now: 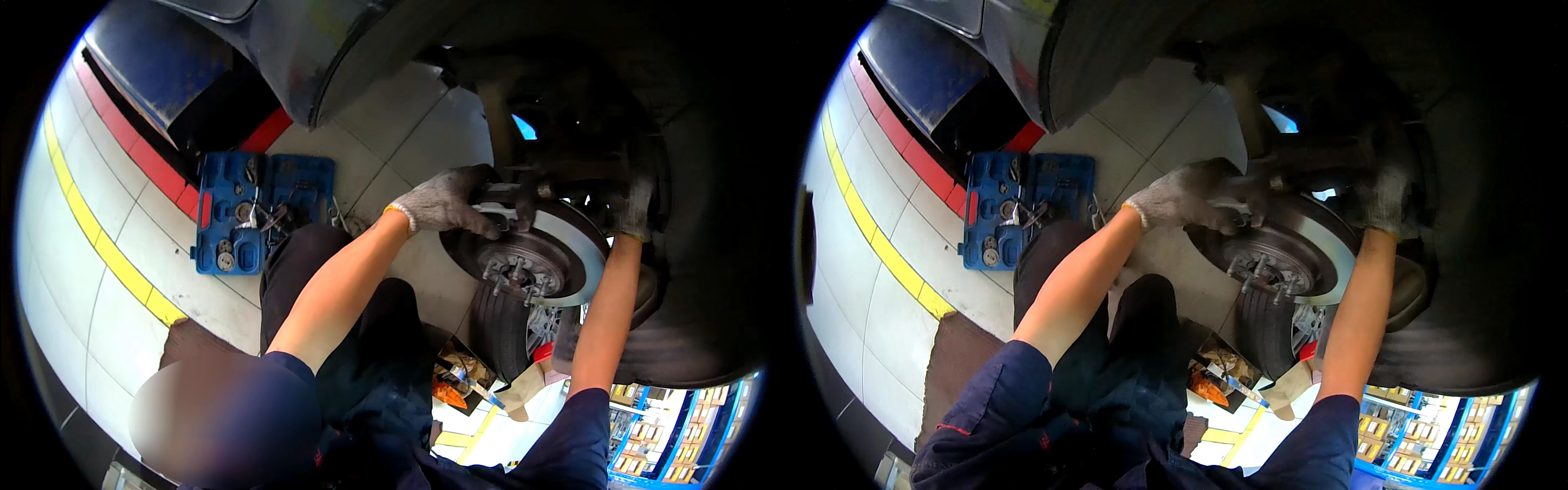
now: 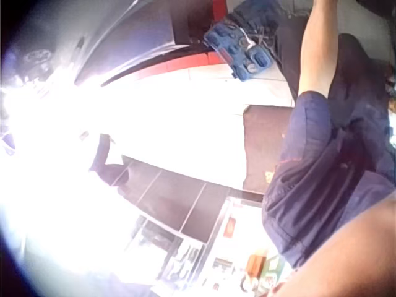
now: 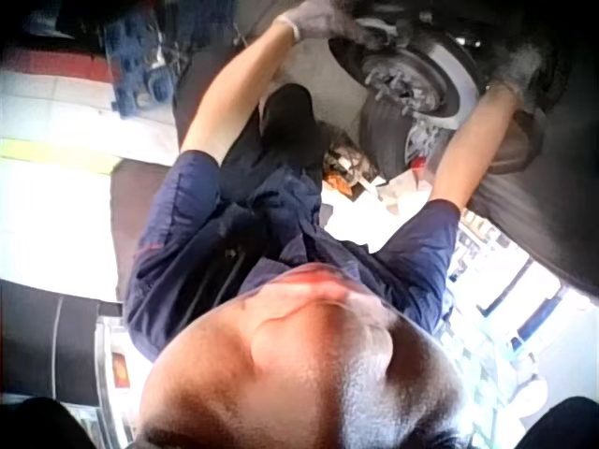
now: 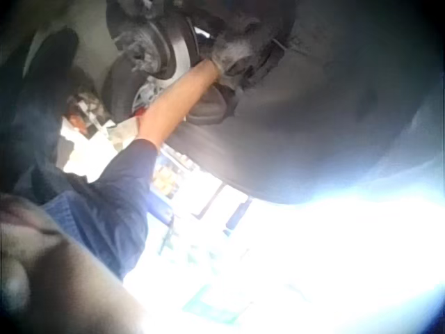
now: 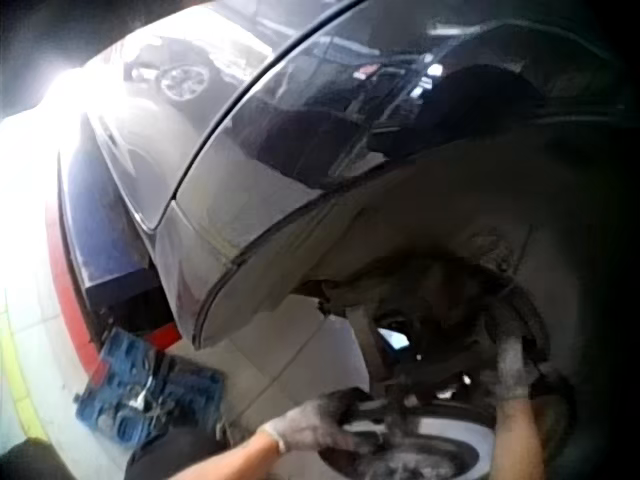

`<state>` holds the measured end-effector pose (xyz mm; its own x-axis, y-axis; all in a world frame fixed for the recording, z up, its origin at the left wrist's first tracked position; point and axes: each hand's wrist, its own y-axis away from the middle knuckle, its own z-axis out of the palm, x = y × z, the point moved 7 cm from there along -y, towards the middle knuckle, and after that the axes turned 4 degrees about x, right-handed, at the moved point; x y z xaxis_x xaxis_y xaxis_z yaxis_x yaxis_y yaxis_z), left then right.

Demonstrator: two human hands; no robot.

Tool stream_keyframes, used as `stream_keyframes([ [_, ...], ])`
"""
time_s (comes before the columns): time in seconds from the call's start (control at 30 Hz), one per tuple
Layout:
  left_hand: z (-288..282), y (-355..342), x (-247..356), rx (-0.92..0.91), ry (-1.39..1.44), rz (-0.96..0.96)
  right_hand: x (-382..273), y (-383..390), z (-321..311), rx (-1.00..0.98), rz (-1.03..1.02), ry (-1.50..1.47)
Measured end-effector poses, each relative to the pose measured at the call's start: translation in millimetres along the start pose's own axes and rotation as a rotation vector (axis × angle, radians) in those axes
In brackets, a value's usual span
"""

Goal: The person puts on gloves and works on a car's brake assembly. They handle brake components, use tools from a blue case, and wipe parts with a cloth.

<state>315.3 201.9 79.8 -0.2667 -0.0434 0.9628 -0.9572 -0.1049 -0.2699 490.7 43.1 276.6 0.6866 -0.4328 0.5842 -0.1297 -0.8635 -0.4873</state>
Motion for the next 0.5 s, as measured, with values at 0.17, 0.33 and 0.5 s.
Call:
stream_keyframes([
  [0.17,-7.2,5.8,-0.3,0.052,-0.013,-0.038,-15.0,-49.5,-6.6,-0.384,0.098,-0.083],
  [0.33,1.7,7.7,-1.5,0.033,0.157,-0.093,-43.4,-68.3,-29.5,-0.041,0.058,-0.351],
  [0.5,3.7,4.8,-13.9,0.007,0.078,-0.052,-51.9,-71.3,-44.4,0.106,0.244,-0.233],
])
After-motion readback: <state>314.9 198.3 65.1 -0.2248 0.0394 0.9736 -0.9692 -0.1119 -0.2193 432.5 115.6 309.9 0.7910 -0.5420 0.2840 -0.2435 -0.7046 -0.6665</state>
